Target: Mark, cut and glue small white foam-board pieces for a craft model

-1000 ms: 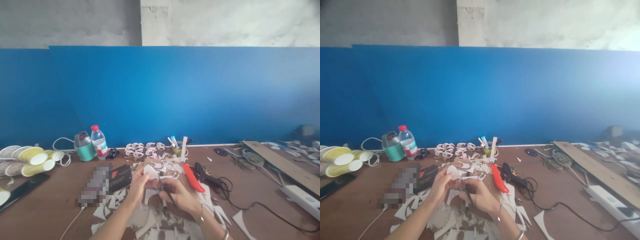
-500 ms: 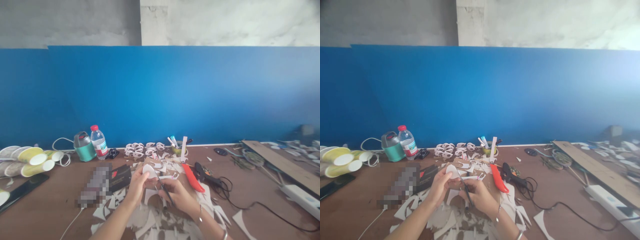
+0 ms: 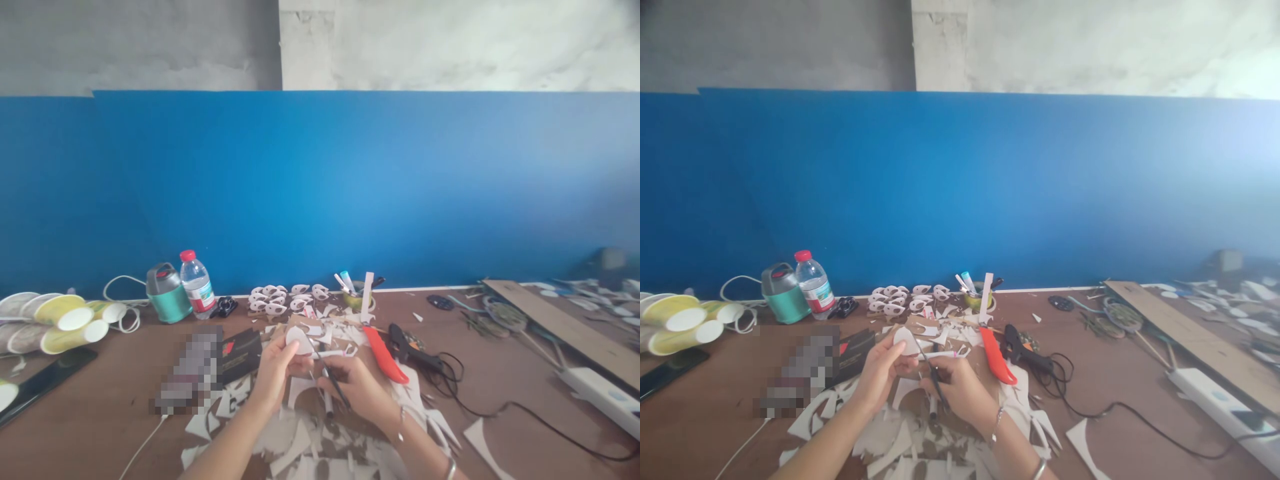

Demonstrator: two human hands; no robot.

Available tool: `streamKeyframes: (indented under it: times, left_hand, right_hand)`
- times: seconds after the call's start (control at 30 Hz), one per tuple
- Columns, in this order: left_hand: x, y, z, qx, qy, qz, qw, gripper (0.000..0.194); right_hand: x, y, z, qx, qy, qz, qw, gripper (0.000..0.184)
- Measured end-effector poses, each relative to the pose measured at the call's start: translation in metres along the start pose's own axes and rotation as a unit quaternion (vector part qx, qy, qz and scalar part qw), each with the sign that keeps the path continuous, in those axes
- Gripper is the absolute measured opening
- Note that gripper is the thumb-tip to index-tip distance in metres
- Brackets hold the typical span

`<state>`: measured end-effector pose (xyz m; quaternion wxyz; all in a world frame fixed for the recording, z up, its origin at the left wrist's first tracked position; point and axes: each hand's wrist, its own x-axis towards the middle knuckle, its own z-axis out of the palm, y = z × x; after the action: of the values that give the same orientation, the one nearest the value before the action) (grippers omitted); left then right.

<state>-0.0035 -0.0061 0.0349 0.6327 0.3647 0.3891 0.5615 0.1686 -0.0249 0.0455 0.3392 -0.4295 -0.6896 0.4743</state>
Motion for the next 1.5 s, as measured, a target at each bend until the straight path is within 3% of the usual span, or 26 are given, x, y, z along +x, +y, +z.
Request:
streamKeyframes:
  times: [0.1, 0.2, 0.47, 0.83, 1.1, 1.27, 1.5]
  left_hand:
    - [0.001, -0.001, -0.001, 0.015, 0.009, -0.001, 1.0, 0.034]
    - [0.002, -0.003, -0.003, 0.035, 0.007, 0.009, 0.999, 0.034]
    - [0.005, -0.012, -0.009, 0.082, -0.056, 0.04, 0.994, 0.033]
    - [0.004, -0.015, -0.012, 0.105, -0.121, 0.038, 0.986, 0.028]
    - [0.006, -0.019, -0.016, 0.109, -0.123, 0.035, 0.986, 0.028]
    - [0.006, -0.018, -0.015, 0.105, -0.104, 0.03, 0.989, 0.028]
    - [0.004, -0.01, -0.008, 0.08, -0.062, 0.034, 0.994, 0.035]
  right_hand:
    - [-0.001, 0.0, -0.002, -0.016, 0.003, 0.008, 1.0, 0.012]
    - [0.0, 0.001, -0.002, 0.033, -0.004, 0.018, 0.999, 0.016]
    - [-0.001, -0.001, 0.002, 0.105, -0.02, 0.0, 0.994, 0.022]
    - [-0.001, 0.002, 0.001, 0.065, -0.016, -0.027, 0.997, 0.023]
    - [-0.003, -0.009, -0.006, 0.012, -0.023, -0.01, 1.0, 0.019]
    - [-0.002, -0.003, -0.008, 0.005, -0.026, 0.023, 0.999, 0.019]
    - [0.001, 0.012, 0.0, 0.009, 0.033, -0.007, 0.999, 0.021]
